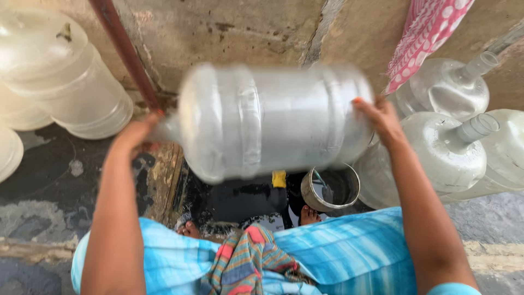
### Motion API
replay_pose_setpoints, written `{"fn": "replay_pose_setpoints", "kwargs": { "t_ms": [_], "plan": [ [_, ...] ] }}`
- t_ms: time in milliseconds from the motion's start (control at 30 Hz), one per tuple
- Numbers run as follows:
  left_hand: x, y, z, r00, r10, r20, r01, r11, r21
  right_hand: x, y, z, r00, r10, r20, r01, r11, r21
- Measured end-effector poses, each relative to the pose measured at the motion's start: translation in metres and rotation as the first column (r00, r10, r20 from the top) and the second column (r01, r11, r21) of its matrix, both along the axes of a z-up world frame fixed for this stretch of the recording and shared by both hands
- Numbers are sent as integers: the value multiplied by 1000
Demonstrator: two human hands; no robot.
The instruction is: The person scrubs the exterior of a plastic water jug with a sponge and then pours water from a small container into the jug to rinse it, repeatedly shaking and swirling the water inside.
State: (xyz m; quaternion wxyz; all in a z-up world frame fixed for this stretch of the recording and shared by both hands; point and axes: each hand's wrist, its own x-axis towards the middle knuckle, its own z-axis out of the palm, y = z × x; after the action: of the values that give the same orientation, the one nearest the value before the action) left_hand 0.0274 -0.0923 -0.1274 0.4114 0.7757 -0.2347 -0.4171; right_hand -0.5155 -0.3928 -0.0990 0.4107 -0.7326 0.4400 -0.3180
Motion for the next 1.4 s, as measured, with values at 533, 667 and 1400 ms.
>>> {"fn": "replay_pose_setpoints", "kwargs": {
  "t_ms": [533, 667, 1400],
  "plan": [
    [15, -6, 9, 965, 215, -152, -263, 781, -567, 11, -4, -4, 585, 70, 808, -68, 997, -37],
    [13, 3, -7, 997, 3, -77, 0, 999, 32, 7, -19, -22, 901, -31, 433, -66, 976, 208],
    [35, -2, -18, 957, 184, -226, -284, 414, -865, 13, 4, 16, 711, 187, 678, -68, 978, -198]
  ]
}}
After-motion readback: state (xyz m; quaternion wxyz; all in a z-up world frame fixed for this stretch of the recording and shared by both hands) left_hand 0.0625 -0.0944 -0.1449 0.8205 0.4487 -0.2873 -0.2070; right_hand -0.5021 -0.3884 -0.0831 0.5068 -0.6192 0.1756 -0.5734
